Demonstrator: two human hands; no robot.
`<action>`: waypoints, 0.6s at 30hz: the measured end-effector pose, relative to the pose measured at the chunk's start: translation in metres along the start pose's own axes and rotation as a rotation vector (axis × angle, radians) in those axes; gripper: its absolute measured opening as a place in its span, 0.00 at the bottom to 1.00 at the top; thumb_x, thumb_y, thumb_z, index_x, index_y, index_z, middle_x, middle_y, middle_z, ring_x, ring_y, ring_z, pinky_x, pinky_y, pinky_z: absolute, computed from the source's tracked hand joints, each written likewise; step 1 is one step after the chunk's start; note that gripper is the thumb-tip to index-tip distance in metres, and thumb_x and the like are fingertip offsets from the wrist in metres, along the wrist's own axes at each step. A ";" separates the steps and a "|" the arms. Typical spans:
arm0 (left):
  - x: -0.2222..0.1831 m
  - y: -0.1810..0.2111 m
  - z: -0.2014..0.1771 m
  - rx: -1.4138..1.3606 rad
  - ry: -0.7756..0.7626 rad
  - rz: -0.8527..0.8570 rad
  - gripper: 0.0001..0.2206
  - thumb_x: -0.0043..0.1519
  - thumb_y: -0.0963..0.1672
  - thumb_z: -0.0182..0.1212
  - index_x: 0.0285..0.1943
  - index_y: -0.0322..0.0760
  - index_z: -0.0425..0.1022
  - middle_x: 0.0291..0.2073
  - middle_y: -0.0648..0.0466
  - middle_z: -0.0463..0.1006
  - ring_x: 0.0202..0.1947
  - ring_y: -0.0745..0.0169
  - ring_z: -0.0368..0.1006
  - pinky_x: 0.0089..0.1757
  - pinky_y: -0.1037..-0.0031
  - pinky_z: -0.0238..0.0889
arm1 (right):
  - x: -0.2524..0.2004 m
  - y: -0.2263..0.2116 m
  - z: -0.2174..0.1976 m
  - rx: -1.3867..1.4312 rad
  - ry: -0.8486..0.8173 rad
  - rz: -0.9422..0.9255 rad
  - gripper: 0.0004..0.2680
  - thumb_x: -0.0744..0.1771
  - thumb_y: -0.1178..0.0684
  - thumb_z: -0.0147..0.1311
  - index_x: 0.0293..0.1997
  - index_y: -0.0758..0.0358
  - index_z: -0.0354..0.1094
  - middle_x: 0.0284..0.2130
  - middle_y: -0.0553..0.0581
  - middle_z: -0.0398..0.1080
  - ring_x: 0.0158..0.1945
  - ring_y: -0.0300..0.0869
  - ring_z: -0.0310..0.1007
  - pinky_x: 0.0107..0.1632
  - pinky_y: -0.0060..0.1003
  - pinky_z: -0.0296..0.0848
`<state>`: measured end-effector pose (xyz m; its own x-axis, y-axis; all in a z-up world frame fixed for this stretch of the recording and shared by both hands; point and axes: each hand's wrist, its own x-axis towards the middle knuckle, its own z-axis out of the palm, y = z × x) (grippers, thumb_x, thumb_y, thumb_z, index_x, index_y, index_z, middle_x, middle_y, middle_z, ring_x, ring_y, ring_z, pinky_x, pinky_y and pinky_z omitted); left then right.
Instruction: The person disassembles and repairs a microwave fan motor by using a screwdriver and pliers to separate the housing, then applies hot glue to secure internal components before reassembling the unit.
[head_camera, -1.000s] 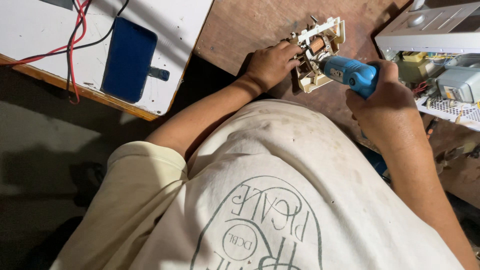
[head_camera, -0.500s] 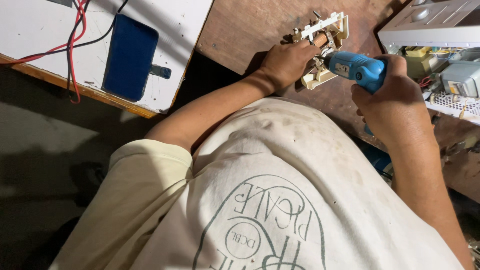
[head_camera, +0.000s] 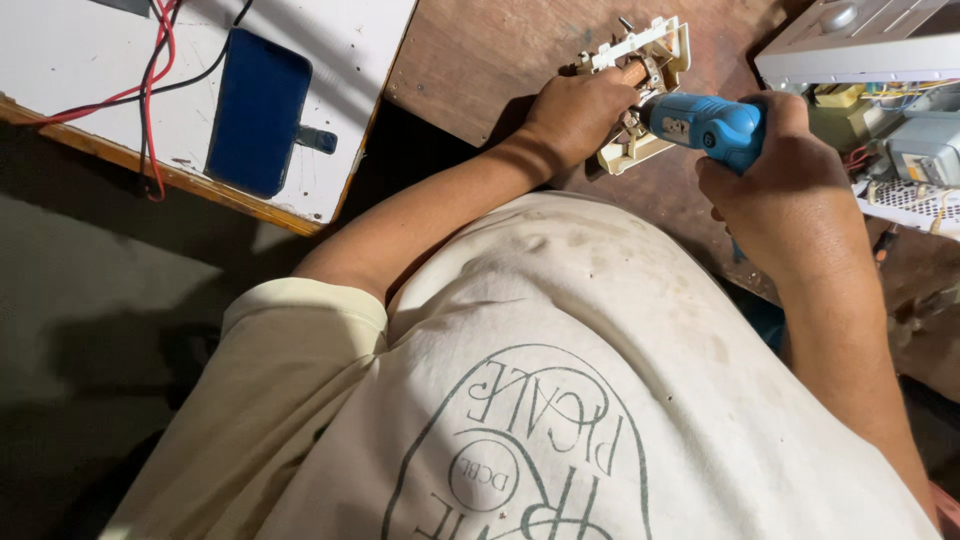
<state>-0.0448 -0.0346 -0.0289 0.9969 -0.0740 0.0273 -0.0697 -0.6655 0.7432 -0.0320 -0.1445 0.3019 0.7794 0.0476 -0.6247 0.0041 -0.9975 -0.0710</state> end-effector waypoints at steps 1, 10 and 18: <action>0.001 0.002 -0.004 0.019 -0.031 -0.002 0.10 0.69 0.54 0.65 0.48 0.57 0.89 0.45 0.50 0.86 0.40 0.31 0.88 0.33 0.37 0.74 | 0.003 0.006 0.001 -0.032 0.015 -0.051 0.23 0.75 0.49 0.62 0.82 0.58 0.61 0.40 0.74 0.82 0.36 0.70 0.83 0.39 0.68 0.77; -0.005 0.004 -0.012 0.165 -0.053 -0.004 0.07 0.70 0.46 0.63 0.49 0.52 0.87 0.43 0.52 0.86 0.36 0.36 0.88 0.31 0.42 0.77 | 0.006 0.044 -0.009 0.001 0.007 -0.174 0.23 0.73 0.49 0.63 0.80 0.60 0.63 0.41 0.74 0.81 0.38 0.71 0.80 0.40 0.65 0.75; -0.014 -0.006 0.001 0.411 0.039 0.072 0.05 0.70 0.39 0.66 0.45 0.45 0.83 0.31 0.55 0.87 0.24 0.51 0.85 0.22 0.53 0.76 | 0.000 0.129 -0.019 0.185 0.023 -0.077 0.23 0.75 0.54 0.65 0.84 0.62 0.62 0.43 0.69 0.83 0.36 0.56 0.86 0.38 0.58 0.83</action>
<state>-0.0588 -0.0304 -0.0345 0.9891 -0.1076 0.1007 -0.1398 -0.9013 0.4099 -0.0196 -0.2738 0.3072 0.7952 0.1203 -0.5943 -0.0490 -0.9642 -0.2607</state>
